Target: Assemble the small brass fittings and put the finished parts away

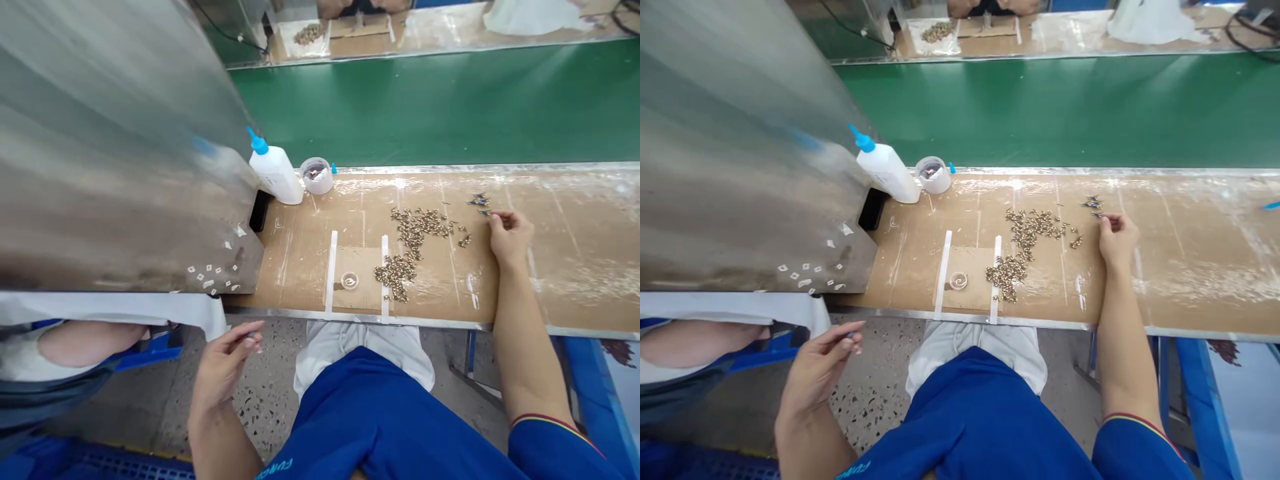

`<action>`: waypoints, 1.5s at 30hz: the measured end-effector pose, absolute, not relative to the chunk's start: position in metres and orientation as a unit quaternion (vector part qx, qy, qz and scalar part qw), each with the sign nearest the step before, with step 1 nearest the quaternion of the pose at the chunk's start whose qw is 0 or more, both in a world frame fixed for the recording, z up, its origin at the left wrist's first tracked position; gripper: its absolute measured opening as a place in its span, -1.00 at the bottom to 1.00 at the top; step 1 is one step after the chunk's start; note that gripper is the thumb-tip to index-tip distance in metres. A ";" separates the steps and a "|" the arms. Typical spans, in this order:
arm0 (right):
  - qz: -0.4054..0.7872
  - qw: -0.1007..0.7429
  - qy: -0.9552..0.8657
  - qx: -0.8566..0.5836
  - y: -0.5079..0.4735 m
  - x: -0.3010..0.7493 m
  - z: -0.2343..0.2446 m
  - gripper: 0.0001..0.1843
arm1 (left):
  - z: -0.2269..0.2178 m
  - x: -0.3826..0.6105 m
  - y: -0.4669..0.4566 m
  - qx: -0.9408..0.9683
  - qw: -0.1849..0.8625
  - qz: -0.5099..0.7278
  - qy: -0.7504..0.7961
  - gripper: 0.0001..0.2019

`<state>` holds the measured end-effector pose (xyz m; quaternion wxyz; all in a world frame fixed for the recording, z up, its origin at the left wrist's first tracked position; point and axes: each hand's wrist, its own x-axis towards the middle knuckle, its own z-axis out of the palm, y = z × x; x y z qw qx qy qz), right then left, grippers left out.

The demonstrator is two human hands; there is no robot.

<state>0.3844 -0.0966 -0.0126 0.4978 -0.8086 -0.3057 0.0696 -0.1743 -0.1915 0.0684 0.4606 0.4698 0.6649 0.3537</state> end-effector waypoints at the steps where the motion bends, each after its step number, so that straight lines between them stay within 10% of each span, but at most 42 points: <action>1: 0.067 0.498 -0.307 -0.808 -0.097 0.383 -0.011 -0.98 | 0.066 -0.165 -0.190 0.470 0.503 0.341 0.640 -0.54; 26: 0.036 0.532 -0.334 -0.777 -0.093 0.342 0.033 -0.83 | -0.009 0.005 0.044 0.590 0.682 0.306 0.304 -0.82; 35: 0.416 0.219 -0.733 -0.491 -0.086 0.219 0.078 -0.66 | -0.016 0.010 0.029 0.643 0.562 0.402 0.331 -0.80; 45: 0.445 0.214 -0.777 -0.391 -0.091 0.197 0.042 -0.83 | -0.021 0.010 0.029 0.692 0.476 0.432 0.328 -0.83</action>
